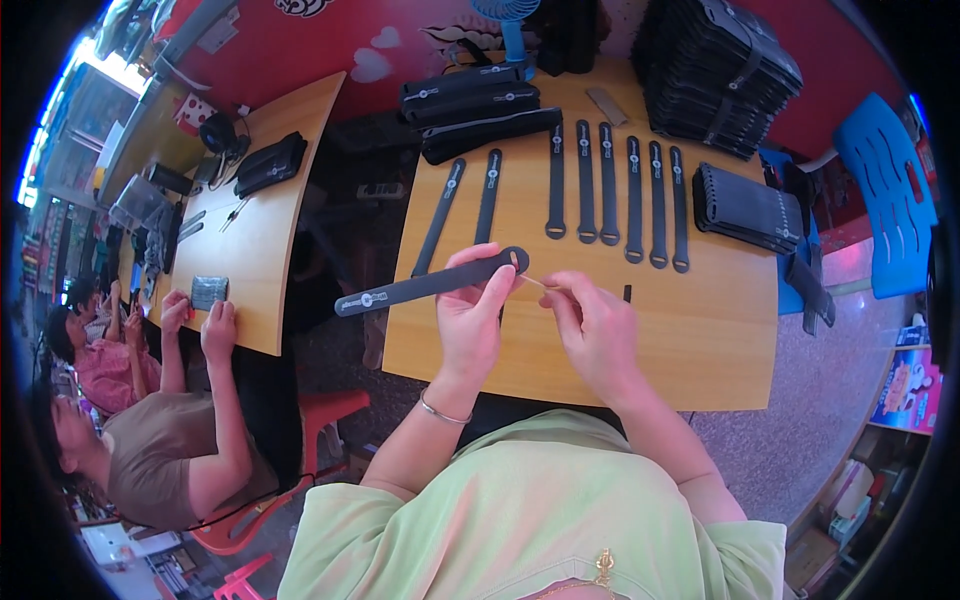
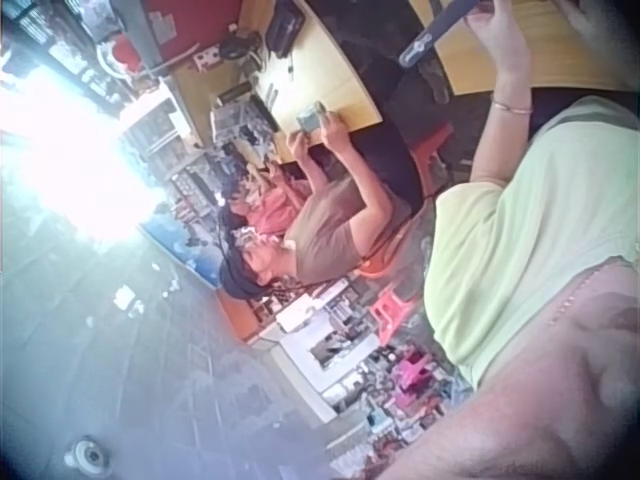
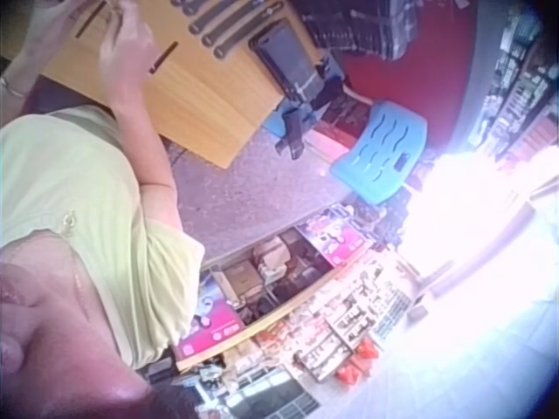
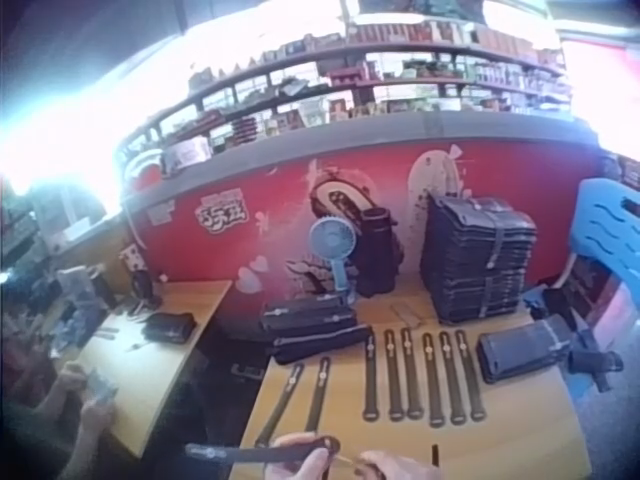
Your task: Assembling black plastic straps by inserting pins into end loops at a workstation.
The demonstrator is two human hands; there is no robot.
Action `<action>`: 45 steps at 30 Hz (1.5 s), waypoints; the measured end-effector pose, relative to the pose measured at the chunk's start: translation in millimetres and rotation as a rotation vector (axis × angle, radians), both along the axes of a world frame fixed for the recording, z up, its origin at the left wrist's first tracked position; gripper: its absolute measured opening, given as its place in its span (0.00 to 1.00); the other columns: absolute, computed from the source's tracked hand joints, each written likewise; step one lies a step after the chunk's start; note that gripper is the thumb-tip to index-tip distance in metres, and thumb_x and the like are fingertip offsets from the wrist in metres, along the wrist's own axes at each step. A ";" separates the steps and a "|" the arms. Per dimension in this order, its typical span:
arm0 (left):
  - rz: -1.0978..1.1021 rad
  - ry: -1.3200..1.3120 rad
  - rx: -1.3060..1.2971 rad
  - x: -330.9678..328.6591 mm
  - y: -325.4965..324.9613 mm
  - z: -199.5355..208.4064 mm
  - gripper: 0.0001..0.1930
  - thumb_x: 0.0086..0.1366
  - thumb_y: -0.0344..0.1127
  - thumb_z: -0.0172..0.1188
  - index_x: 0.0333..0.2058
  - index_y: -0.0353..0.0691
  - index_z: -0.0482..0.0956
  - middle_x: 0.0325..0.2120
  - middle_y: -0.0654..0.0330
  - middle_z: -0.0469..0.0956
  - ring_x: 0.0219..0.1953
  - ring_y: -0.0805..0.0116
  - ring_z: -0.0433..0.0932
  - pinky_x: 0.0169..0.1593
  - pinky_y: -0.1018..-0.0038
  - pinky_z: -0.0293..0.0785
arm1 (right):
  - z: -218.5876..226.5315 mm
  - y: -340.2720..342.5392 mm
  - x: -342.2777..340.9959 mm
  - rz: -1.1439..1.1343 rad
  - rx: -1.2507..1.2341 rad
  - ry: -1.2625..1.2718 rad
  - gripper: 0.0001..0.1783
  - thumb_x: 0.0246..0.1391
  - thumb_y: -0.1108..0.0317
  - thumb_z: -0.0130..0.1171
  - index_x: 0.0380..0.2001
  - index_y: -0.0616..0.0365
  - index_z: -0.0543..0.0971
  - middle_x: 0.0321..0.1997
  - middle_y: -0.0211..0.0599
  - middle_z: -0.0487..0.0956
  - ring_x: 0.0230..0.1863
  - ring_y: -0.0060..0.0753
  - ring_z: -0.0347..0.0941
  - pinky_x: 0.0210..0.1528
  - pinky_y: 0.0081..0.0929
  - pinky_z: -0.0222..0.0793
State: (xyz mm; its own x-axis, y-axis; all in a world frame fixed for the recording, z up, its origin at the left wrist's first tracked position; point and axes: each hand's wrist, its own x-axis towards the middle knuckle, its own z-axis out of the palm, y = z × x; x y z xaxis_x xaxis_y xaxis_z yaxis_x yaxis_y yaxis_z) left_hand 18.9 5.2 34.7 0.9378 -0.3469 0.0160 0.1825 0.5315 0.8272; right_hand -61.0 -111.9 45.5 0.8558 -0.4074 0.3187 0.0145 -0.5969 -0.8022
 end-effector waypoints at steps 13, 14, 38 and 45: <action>0.064 0.028 -0.022 5.0 -5.0 -12.4 0.08 0.59 0.20 0.58 0.35 0.38 0.71 0.34 0.60 0.77 0.38 0.76 0.76 0.42 0.83 0.71 | -13.0 -1.2 12.9 0.225 1.143 0.209 0.05 0.59 0.71 0.52 0.37 0.58 0.75 0.25 0.29 0.78 0.22 0.12 0.64 0.23 0.12 0.55; 0.063 0.028 -0.021 4.5 -5.6 -13.5 0.08 0.59 0.20 0.58 0.35 0.38 0.71 0.34 0.60 0.77 0.38 0.76 0.76 0.42 0.83 0.71 | -13.4 -1.4 13.6 0.224 1.144 0.209 0.05 0.59 0.71 0.52 0.37 0.58 0.75 0.25 0.29 0.78 0.22 0.12 0.64 0.23 0.12 0.55; 0.010 -0.096 -0.090 -9.4 -10.9 -11.0 0.10 0.58 0.17 0.58 0.34 0.40 0.69 0.34 0.61 0.75 0.38 0.75 0.75 0.43 0.81 0.70 | -16.4 -8.2 16.5 0.454 1.414 0.080 0.04 0.60 0.71 0.51 0.37 0.56 0.73 0.25 0.31 0.78 0.23 0.12 0.68 0.24 0.11 0.54; 0.024 0.008 -0.047 -7.5 -6.5 -16.1 0.09 0.59 0.19 0.57 0.34 0.39 0.70 0.35 0.61 0.77 0.38 0.75 0.75 0.44 0.80 0.70 | -3.2 2.5 17.4 0.076 0.557 -0.047 0.10 0.55 0.77 0.55 0.41 0.58 0.71 0.23 0.36 0.79 0.27 0.24 0.77 0.28 0.19 0.68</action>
State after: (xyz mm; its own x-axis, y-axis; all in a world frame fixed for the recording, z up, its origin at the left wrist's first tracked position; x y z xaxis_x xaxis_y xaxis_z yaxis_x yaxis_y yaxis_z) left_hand 11.4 -1.3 18.7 0.9461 -0.3231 0.0240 0.1758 0.5741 0.7997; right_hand -43.6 -109.3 42.3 0.8793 -0.4631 0.1114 0.0843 -0.0790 -0.9933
